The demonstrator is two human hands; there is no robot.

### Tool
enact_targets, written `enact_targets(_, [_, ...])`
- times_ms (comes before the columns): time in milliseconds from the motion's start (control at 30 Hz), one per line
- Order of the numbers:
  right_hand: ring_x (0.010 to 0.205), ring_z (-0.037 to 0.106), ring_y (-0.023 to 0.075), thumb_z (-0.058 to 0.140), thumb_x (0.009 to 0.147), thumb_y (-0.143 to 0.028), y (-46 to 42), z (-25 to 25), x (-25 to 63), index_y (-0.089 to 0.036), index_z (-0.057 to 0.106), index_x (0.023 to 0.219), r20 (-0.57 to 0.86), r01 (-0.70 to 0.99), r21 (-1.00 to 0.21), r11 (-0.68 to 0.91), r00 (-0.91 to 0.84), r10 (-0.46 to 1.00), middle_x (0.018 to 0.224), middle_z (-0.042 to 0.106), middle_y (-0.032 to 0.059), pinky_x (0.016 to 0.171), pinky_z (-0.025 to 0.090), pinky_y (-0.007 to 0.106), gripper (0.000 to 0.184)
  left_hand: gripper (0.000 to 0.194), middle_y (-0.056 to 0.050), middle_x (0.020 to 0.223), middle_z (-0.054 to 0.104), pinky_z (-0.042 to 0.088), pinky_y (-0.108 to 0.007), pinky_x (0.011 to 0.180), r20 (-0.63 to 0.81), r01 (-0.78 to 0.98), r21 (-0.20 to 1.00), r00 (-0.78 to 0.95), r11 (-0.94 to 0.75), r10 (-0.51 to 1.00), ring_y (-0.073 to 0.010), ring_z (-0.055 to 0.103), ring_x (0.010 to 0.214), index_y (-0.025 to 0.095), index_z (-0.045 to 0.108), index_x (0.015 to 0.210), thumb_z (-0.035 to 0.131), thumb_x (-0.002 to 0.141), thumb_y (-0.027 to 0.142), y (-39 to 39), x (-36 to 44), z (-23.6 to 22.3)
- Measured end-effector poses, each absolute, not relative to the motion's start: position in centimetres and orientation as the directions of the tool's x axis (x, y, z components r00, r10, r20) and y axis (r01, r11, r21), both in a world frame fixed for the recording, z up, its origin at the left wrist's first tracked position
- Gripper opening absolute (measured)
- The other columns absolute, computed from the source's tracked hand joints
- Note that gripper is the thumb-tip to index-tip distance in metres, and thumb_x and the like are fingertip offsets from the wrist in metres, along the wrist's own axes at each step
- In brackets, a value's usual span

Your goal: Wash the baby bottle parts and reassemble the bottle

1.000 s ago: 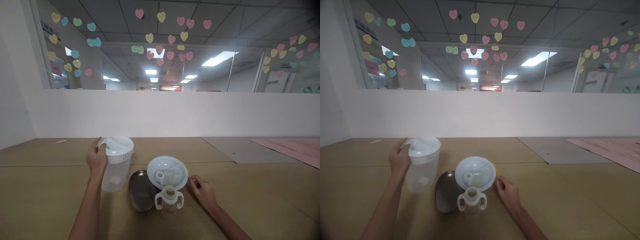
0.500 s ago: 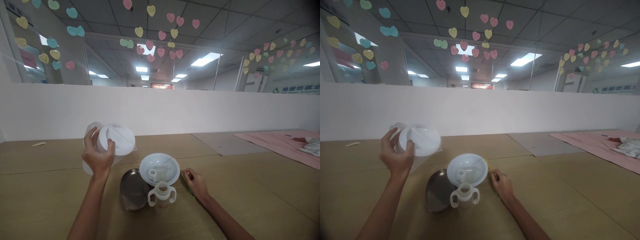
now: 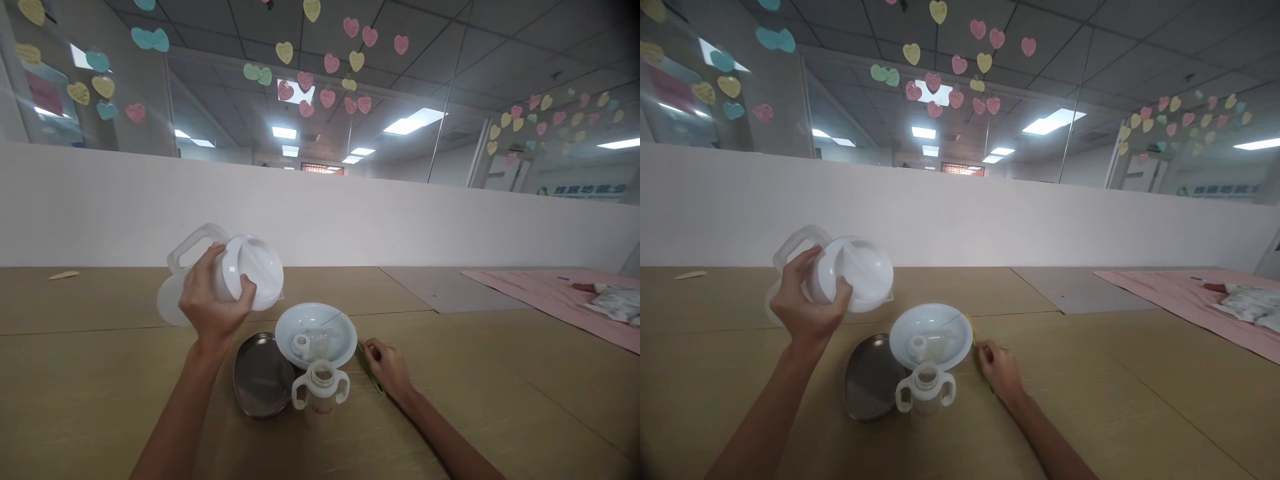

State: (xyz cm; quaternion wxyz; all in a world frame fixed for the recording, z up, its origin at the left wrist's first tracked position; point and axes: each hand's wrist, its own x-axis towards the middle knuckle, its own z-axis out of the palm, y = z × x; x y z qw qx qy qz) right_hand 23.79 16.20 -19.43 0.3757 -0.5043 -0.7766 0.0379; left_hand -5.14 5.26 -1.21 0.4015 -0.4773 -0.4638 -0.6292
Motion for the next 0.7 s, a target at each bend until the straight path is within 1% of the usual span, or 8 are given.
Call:
enact_targets(167, [0.046,0.052,0.0120,0.035,0.084,-0.040,16.2,-19.4,23.7,-0.018,0.061,0.071,0.548,0.748,-0.436,0.501,-0.222,0.807,0.052,0.059,0.0015,0.047,0.030,0.021,0.036,0.056,-0.008,0.111,0.060,0.046,-0.038,0.087,0.994,0.967,0.079,-0.095,-0.243,-0.057,-0.0265,0.055,0.103,0.018,0.051,0.111,0.063,0.057,0.017,5.7,-4.7,-1.4])
enact_targets(300, [0.048,0.053,0.0121,0.036,0.083,-0.036,16.0,-19.2,23.8,-0.019,0.060,0.069,0.524,0.763,-0.432,0.481,-0.222,0.823,0.055,0.060,0.0008,0.048,0.029,0.021,0.032,0.053,-0.009,0.112,0.059,0.044,-0.039,0.090,0.998,0.964,-0.024,0.008,-0.265,-0.060,-0.0268,0.054,0.106,0.018,0.052,0.109,0.062,0.057,0.017,5.8,-3.8,-1.4])
enact_targets(500, [0.053,0.055,0.0133,0.036,0.082,-0.034,15.7,-19.1,23.8,-0.019,0.059,0.069,0.474,0.749,-0.457,0.479,-0.251,0.844,0.060,0.062,0.0014,0.050,0.031,0.021,0.030,0.045,-0.010,0.115,0.058,0.044,-0.042,0.089,0.999,0.959,-0.046,0.041,-0.279,-0.023,-0.0280,0.053,0.108,0.018,0.054,0.103,0.058,0.059,0.019,6.0,-2.4,-1.5])
enact_targets(600, [0.054,0.054,0.0132,0.036,0.082,-0.035,15.6,-19.0,23.8,-0.019,0.058,0.070,0.456,0.759,-0.454,0.467,-0.252,0.853,0.060,0.062,0.0011,0.051,0.031,0.021,0.030,0.043,-0.011,0.115,0.058,0.045,-0.041,0.089,0.996,0.947,-0.088,0.078,-0.308,-0.045,-0.0275,0.053,0.108,0.017,0.055,0.101,0.059,0.059,0.018,6.1,-2.0,-1.6])
enact_targets(700, [0.054,0.054,0.0128,0.036,0.082,-0.034,15.5,-18.9,23.8,-0.019,0.057,0.069,0.443,0.758,-0.457,0.466,-0.261,0.858,0.061,0.062,0.0011,0.052,0.031,0.021,0.030,0.042,-0.011,0.116,0.057,0.045,-0.042,0.089,0.995,0.934,-0.098,0.082,-0.345,-0.062,-0.0280,0.052,0.109,0.017,0.055,0.100,0.059,0.059,0.017,6.1,-1.8,-1.7])
